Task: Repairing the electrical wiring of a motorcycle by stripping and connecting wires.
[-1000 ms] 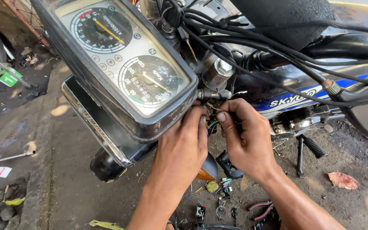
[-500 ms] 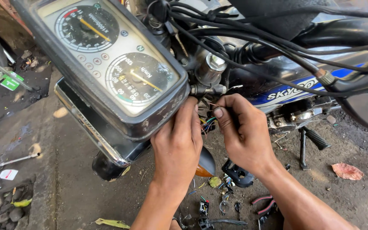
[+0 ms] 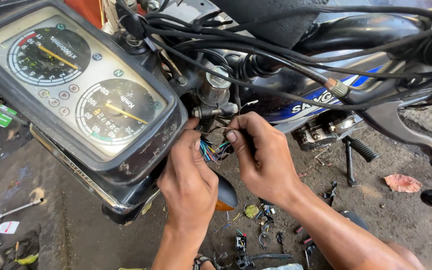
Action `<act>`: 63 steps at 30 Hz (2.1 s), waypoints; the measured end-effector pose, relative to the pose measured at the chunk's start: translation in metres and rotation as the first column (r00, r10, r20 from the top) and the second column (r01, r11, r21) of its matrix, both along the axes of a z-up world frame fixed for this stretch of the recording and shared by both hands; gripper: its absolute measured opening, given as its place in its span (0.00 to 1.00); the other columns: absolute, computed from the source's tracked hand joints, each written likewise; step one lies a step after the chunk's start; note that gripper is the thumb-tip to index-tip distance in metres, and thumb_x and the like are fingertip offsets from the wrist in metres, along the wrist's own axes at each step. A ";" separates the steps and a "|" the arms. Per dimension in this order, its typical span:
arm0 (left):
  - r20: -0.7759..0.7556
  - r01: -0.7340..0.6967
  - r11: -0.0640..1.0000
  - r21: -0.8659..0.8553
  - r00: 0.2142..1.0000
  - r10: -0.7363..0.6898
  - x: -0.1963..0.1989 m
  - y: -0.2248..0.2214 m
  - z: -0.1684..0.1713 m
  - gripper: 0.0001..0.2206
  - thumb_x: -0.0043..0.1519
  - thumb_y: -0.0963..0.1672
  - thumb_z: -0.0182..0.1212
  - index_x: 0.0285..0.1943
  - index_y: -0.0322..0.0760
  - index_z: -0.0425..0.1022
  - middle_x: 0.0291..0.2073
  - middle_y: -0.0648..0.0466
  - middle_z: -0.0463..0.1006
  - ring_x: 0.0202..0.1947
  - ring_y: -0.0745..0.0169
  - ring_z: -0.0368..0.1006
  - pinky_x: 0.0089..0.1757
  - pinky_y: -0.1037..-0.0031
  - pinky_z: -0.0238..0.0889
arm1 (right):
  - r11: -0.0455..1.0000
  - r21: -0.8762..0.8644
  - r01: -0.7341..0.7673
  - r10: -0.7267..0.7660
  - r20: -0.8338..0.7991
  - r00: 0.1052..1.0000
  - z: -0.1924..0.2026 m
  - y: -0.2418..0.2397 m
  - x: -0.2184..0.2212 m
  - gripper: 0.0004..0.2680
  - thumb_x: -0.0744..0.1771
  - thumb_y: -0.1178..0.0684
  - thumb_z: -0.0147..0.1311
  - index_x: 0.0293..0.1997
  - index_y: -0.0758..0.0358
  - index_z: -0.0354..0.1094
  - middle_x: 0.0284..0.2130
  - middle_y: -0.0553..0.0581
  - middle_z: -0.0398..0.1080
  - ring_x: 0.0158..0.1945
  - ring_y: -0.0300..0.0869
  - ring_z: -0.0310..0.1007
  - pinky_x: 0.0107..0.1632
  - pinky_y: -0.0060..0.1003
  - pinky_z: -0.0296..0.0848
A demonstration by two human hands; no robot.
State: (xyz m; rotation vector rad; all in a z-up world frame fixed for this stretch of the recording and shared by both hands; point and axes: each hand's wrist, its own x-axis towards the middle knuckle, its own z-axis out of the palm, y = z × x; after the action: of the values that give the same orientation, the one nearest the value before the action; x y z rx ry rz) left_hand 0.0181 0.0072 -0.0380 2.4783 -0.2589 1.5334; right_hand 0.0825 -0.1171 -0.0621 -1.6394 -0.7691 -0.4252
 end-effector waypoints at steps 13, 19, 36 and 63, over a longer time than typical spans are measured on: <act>0.017 -0.074 0.997 0.010 0.997 0.074 -0.005 -0.003 0.001 0.09 0.72 0.39 0.49 0.56 0.27 0.73 0.52 0.43 0.81 0.50 0.44 0.82 0.50 0.65 0.75 | 0.999 0.043 -0.033 0.033 0.007 0.999 0.007 -0.003 -0.006 0.02 0.70 0.59 0.48 0.40 0.61 0.61 0.27 0.51 0.62 0.29 0.41 0.58 0.35 0.37 0.61; -0.210 0.128 0.990 -0.067 0.968 -0.139 -0.014 0.003 0.018 0.12 0.71 0.37 0.45 0.62 0.27 0.68 0.54 0.44 0.79 0.55 0.45 0.79 0.55 0.62 0.70 | 0.999 0.038 -0.024 0.023 0.009 1.000 0.005 -0.002 -0.006 0.01 0.70 0.58 0.47 0.41 0.61 0.62 0.28 0.51 0.64 0.29 0.41 0.60 0.35 0.37 0.62; -0.260 -0.006 0.998 0.055 0.965 0.020 -0.014 0.005 0.015 0.13 0.64 0.35 0.58 0.57 0.30 0.76 0.52 0.43 0.77 0.50 0.43 0.77 0.51 0.60 0.69 | 1.000 0.024 0.002 -0.004 0.081 0.997 0.000 0.011 -0.003 0.01 0.70 0.60 0.47 0.42 0.62 0.62 0.30 0.53 0.64 0.30 0.44 0.61 0.36 0.38 0.63; -0.189 0.000 1.000 -0.019 0.982 -0.004 -0.020 0.011 0.021 0.12 0.66 0.34 0.55 0.55 0.37 0.73 0.46 0.45 0.81 0.46 0.41 0.77 0.50 0.58 0.67 | 0.924 0.338 -0.176 0.313 -0.409 0.857 -0.007 0.011 -0.001 0.03 0.69 0.56 0.54 0.40 0.64 0.69 0.27 0.55 0.77 0.27 0.33 0.65 0.30 0.26 0.65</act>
State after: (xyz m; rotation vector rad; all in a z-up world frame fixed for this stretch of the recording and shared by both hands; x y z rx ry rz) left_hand -0.0017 0.0180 -0.0172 2.5853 -0.2138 1.2807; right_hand 0.0816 -0.1057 -0.0686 -1.2697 -0.5188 0.0422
